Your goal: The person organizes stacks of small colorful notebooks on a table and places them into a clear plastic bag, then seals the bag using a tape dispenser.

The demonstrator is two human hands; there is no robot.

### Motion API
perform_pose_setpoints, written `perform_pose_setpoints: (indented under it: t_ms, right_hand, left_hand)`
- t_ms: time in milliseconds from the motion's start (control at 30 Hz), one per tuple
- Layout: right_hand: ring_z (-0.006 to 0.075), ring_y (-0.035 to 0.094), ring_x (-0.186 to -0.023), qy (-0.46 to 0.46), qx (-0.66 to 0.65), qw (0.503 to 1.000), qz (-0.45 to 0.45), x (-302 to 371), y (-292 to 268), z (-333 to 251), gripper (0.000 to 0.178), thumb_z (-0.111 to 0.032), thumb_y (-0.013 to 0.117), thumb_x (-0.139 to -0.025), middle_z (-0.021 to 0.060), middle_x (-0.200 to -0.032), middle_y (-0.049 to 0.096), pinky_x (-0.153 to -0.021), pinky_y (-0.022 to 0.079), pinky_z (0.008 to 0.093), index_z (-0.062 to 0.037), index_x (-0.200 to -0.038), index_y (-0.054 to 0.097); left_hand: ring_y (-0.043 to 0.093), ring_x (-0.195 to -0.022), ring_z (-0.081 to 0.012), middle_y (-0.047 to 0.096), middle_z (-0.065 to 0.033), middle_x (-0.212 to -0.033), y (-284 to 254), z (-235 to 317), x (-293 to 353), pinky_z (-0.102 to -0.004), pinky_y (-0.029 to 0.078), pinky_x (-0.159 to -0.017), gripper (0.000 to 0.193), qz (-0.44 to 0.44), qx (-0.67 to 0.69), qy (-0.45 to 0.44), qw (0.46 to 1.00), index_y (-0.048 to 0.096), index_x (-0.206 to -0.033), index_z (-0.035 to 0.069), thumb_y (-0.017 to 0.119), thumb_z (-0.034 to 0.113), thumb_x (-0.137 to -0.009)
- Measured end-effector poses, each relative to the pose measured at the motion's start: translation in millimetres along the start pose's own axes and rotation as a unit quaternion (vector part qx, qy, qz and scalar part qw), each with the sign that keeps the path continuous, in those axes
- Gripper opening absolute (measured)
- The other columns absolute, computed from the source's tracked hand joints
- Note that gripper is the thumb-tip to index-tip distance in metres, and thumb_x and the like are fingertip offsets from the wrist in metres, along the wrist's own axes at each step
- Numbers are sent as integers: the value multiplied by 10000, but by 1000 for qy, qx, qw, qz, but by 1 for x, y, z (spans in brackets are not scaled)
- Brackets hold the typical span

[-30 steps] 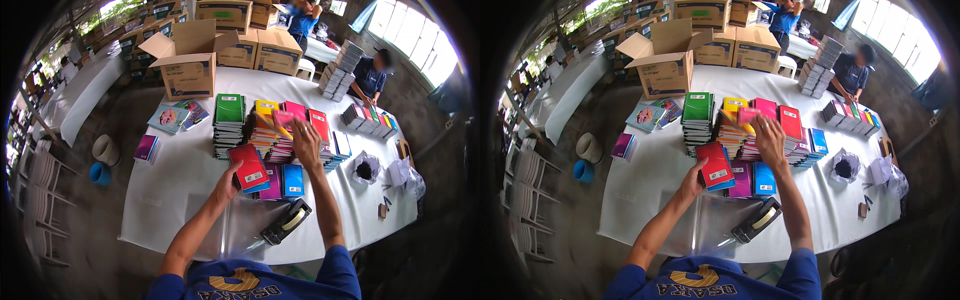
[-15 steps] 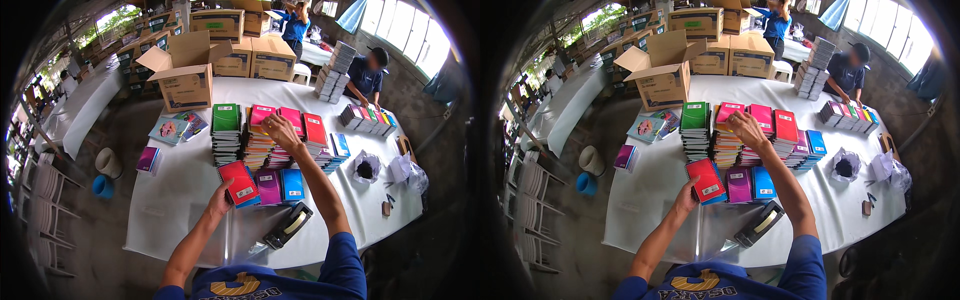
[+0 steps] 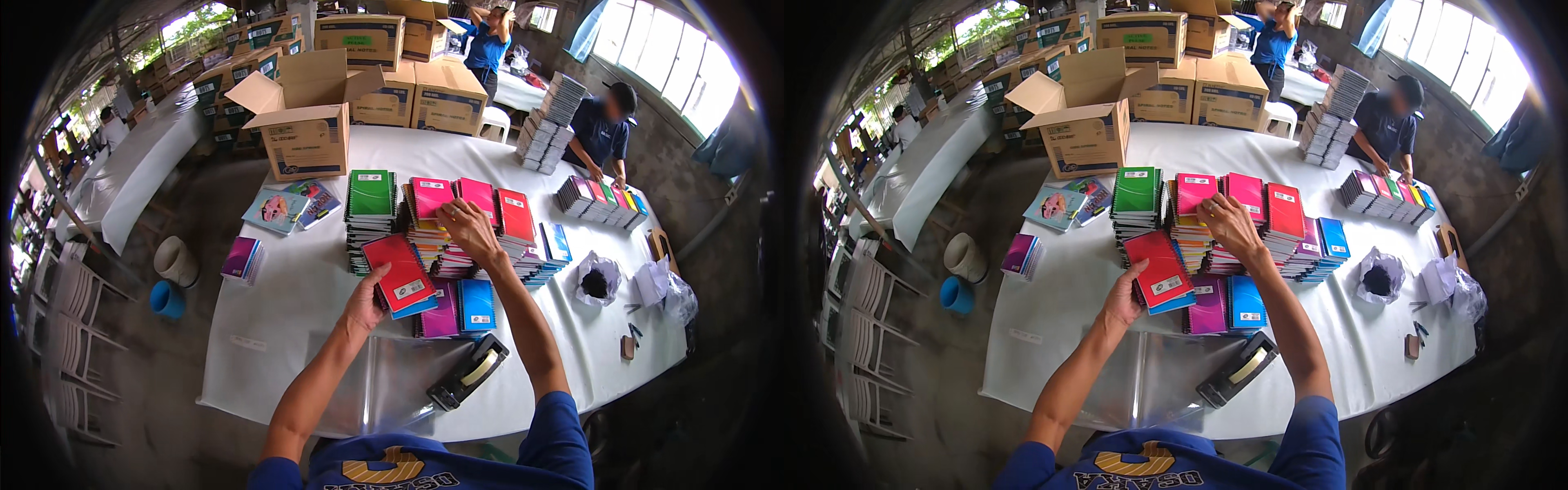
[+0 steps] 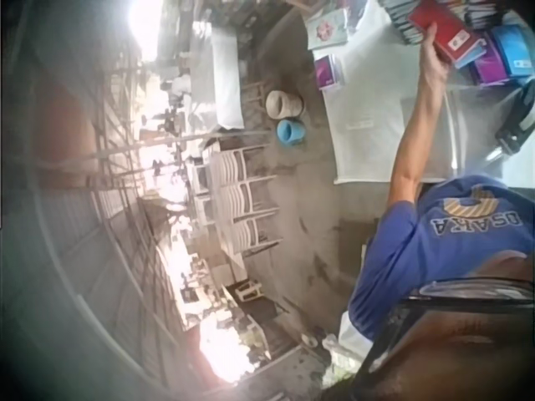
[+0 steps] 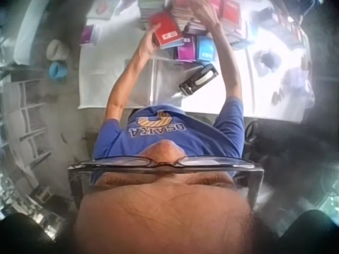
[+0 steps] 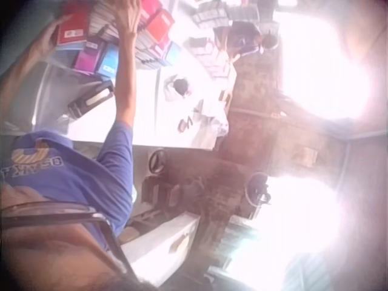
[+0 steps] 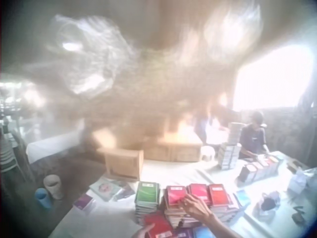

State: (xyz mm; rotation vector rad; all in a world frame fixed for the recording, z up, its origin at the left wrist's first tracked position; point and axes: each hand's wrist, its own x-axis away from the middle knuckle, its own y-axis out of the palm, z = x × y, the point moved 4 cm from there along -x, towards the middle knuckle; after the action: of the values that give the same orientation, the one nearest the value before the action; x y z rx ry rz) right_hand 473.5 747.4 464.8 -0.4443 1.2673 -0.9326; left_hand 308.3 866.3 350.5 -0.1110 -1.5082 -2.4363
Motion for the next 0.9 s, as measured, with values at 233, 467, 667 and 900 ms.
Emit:
perform_pose_setpoints:
  t_ms: [233, 467, 667, 900]
  right_hand:
    - [232, 570, -998, 39, -10, 999, 10, 3, -13, 6, 292, -96, 610, -747, 67, -1008, 624, -808, 460, 367, -68, -1033, 658]
    - [222, 572, -972, 31, -21, 999, 16, 5, -24, 7, 267, -100, 608, -744, 57, -978, 620, -793, 456, 364, -62, -1005, 652]
    - [199, 550, -945, 0, -2, 1000, -9, -8, -39, -6, 246, -96, 614, -736, 50, -911, 609, -786, 451, 341, -66, -978, 647]
    - [202, 555, -958, 10, -20, 997, -76, -13, -32, -14, 250, -87, 623, -733, 60, -922, 618, -798, 460, 335, -66, -980, 652]
  left_hand:
    - [615, -1081, -253, 623, -121, -1184, -6, -19, 9, -424, 503, -960, 487, -3, -3, -44, 999, 526, -1236, 50, 721, 220, -823]
    - [614, -1076, -239, 615, -108, -1187, 26, -27, 21, -403, 510, -945, 498, -60, 14, -40, 997, 501, -1263, 51, 708, 185, -831]
    - [619, -1071, -225, 612, -111, -1190, 29, -33, 15, -387, 508, -943, 518, -74, -78, -38, 993, 485, -1282, 41, 706, 172, -832]
    - [628, -1055, -232, 624, -120, -1172, -13, -32, 33, -383, 514, -934, 526, -33, -40, -57, 997, 495, -1270, 24, 716, 187, -821]
